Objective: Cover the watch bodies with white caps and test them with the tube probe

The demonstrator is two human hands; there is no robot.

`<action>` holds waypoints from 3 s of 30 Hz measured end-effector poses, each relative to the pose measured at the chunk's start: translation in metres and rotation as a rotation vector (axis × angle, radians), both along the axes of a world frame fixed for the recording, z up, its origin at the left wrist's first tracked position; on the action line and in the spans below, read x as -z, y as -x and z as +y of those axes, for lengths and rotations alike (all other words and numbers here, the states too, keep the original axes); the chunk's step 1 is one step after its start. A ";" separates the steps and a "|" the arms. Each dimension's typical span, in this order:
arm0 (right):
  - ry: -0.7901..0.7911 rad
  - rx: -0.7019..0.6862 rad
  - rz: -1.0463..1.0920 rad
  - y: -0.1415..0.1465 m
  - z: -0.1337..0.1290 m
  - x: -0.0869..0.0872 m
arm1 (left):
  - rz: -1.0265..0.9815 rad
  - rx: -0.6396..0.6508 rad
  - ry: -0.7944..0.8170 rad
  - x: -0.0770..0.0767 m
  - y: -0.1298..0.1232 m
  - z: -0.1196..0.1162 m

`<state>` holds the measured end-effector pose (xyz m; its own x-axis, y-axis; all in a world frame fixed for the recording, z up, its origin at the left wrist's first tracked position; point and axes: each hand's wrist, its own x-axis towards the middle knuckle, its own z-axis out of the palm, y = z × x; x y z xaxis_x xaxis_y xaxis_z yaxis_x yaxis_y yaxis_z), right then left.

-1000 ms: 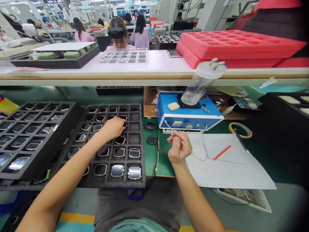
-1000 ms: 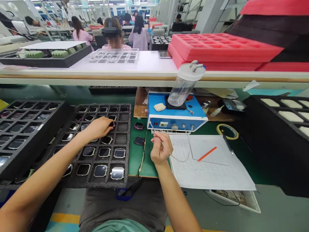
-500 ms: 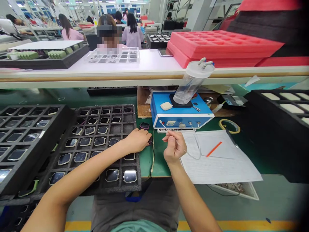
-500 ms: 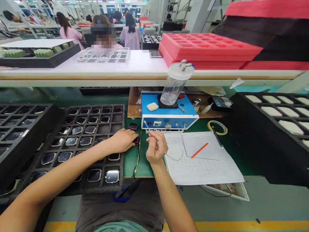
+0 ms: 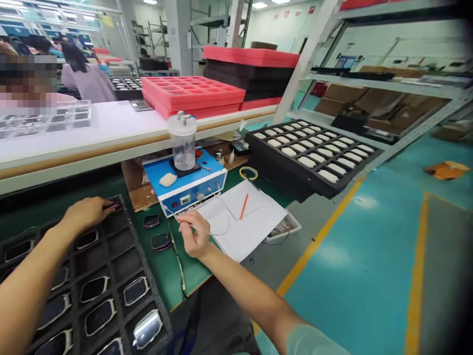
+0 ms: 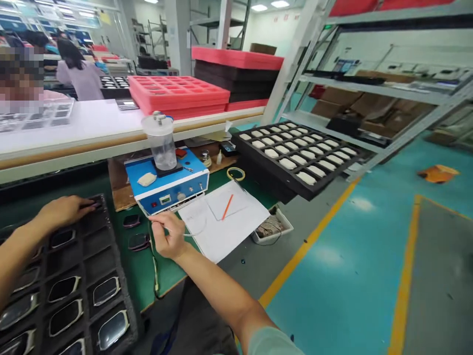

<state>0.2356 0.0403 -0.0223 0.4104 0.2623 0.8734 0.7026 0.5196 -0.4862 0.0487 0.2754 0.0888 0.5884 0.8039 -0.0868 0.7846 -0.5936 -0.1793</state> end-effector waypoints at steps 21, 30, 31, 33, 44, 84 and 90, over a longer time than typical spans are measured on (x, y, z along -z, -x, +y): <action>0.050 -0.086 0.173 0.006 -0.017 0.020 | -0.276 0.323 0.231 0.058 -0.026 -0.086; 0.068 -0.093 0.164 0.006 -0.021 0.027 | -0.307 0.288 0.195 0.053 -0.015 -0.101; 0.071 -0.092 0.165 0.006 -0.022 0.028 | -0.316 0.261 0.170 0.049 -0.007 -0.098; 0.077 -0.087 0.164 0.007 -0.022 0.031 | -0.316 0.166 0.112 0.039 0.017 -0.088; 0.108 -0.154 0.219 0.010 -0.027 0.036 | -0.113 -0.134 0.074 0.038 0.081 -0.028; 0.075 -0.133 0.267 0.009 -0.029 0.031 | -0.145 0.037 0.083 0.012 0.067 -0.154; 0.082 -0.150 0.223 0.011 -0.028 0.031 | -0.045 -0.342 0.015 -0.020 0.206 -0.110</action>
<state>0.2247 0.0122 -0.0536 0.5415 0.4005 0.7392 0.4920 0.5620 -0.6649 -0.1576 0.1651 0.1093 0.2882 0.9542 -0.0803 0.9456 -0.2968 -0.1332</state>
